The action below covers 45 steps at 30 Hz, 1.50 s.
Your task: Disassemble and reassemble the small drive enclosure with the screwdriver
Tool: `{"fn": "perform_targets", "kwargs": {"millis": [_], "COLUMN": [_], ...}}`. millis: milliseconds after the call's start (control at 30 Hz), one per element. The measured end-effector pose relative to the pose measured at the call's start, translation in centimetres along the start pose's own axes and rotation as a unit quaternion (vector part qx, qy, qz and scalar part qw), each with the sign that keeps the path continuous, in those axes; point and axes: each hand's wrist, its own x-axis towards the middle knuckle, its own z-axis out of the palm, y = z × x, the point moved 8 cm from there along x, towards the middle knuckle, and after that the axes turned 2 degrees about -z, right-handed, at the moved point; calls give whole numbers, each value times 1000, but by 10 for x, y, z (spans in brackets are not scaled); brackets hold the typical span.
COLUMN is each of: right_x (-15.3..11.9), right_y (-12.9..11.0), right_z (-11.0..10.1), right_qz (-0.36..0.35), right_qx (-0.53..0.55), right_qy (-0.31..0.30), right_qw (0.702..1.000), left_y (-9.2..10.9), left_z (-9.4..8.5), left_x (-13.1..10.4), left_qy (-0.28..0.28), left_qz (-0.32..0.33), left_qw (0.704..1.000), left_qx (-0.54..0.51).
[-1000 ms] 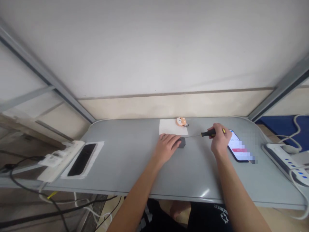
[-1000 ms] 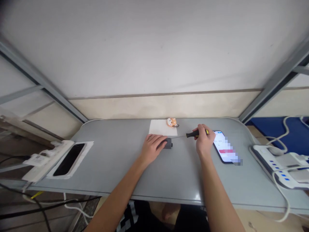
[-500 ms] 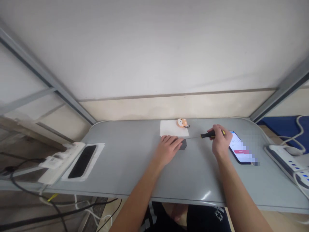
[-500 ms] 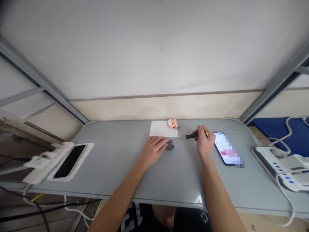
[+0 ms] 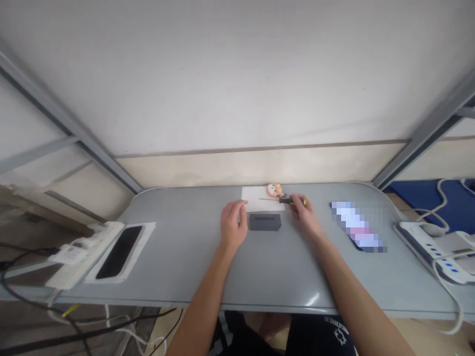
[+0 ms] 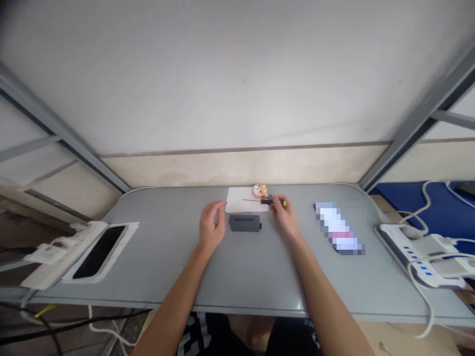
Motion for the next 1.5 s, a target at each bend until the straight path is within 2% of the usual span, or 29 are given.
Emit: {"fn": "perform_targets", "kwargs": {"millis": [67,133,267,300,367,567,667,767,833,900,1067,1200,1367,1500], "right_x": [-4,-6,-2,0,2,9,3,-13,-26,-37,-52,-57,-56,-58], "right_y": [5,8,9,9,8,-6,-23,-42,-52,-57,-58,-57,-52,-44], "right_z": [14,18,11,8,1,-21,-37,-56,-61,-58,-31,-19,-16,8], "right_qz": [-7,-19,-28,-27,-24,-51,-106,-174,-215,-238,-263,-278,-243,-205], "right_qx": [-49,-80,-58,-43,-15,24,11,-27,-62,-101,-183,-211,-184,-179], "right_qy": [-54,-72,-37,-25,1,69,114,178,200,184,115,87,74,-13], "right_qw": [997,994,997,998,1000,996,988,968,954,948,940,933,949,962], "left_y": [-17,-29,-26,-24,-25,-41,-46,-47,-46,-44,-41,-42,-44,-41], "left_z": [-4,2,22,25,29,39,46,48,49,49,50,52,53,53], "left_x": [2,2,-5,-7,-11,-18,-22,-23,-23,-23,-22,-22,-23,-23], "left_qy": [-3,-68,-252,-286,-319,-278,-272,-255,-244,-236,-230,-237,-238,-232], "left_qz": [-63,-123,-165,-167,-180,-214,-201,-190,-183,-176,-147,-137,-135,-133], "left_qw": [998,986,932,921,908,918,929,939,944,948,956,955,955,957], "left_qx": [-29,-89,-199,-205,-201,-186,-151,-128,-122,-121,-106,-109,-110,-109]}}
